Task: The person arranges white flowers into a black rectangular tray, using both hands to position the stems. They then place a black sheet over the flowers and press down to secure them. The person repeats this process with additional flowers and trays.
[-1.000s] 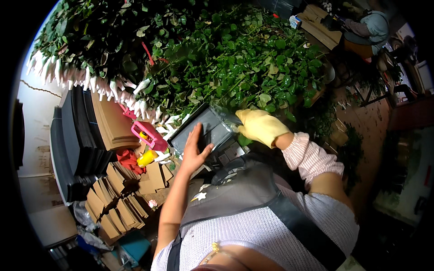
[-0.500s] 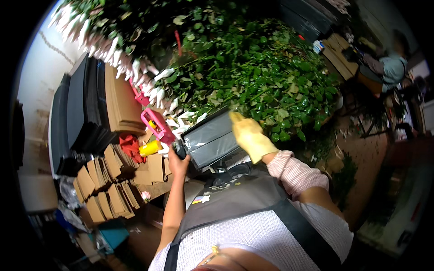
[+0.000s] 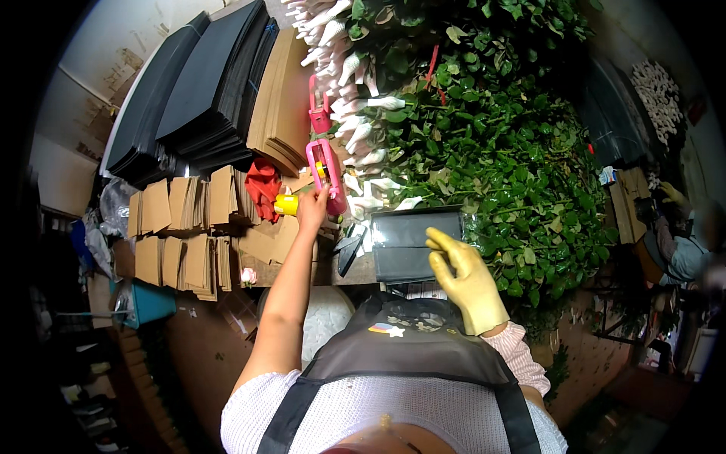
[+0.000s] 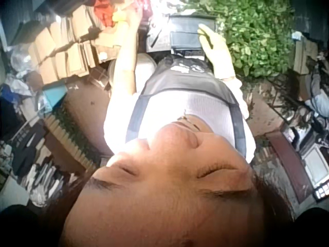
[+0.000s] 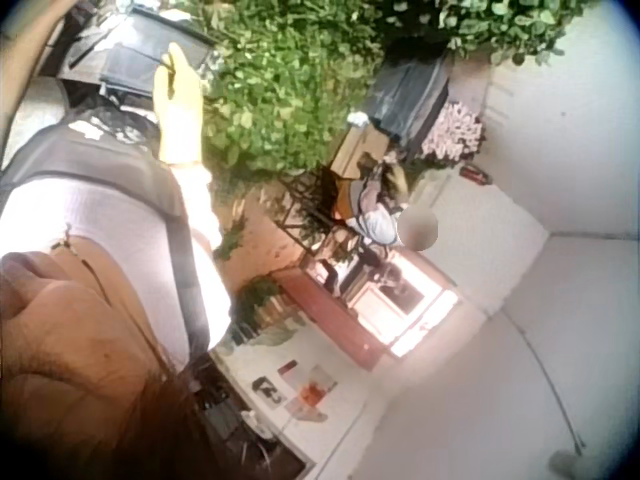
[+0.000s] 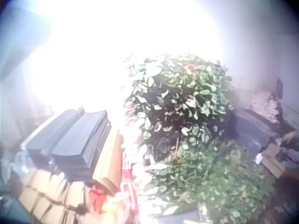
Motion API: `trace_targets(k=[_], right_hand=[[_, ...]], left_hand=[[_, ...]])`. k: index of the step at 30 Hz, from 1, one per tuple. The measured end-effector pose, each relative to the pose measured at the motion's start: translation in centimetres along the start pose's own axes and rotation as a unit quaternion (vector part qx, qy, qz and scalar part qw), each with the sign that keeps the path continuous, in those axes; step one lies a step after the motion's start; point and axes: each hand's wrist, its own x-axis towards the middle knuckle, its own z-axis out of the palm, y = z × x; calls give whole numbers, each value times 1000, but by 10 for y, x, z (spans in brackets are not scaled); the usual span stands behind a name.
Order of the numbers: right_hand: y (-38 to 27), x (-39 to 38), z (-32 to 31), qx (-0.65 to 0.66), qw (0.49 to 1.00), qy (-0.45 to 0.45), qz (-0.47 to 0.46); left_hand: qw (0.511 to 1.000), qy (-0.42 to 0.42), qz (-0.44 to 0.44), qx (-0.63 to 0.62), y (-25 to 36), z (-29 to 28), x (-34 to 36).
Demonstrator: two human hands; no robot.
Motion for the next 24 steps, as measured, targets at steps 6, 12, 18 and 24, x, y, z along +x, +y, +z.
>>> trace_targets(k=[6, 12, 18, 24], right_hand=[[-12, -6, -5, -67, 997, -50, -1], [-13, -23, -16, -33, 998, -28, 34], [10, -15, -23, -60, 998, 1, 5], [20, -16, -27, -39, 999, 23, 4]], left_hand=[[999, -19, -10, -40, 0, 6, 29], [977, -142, 4, 159, 12, -13, -35], [935, -221, 70, 267, 25, -33, -34], [951, -279, 127, 27, 164, -50, -123]])
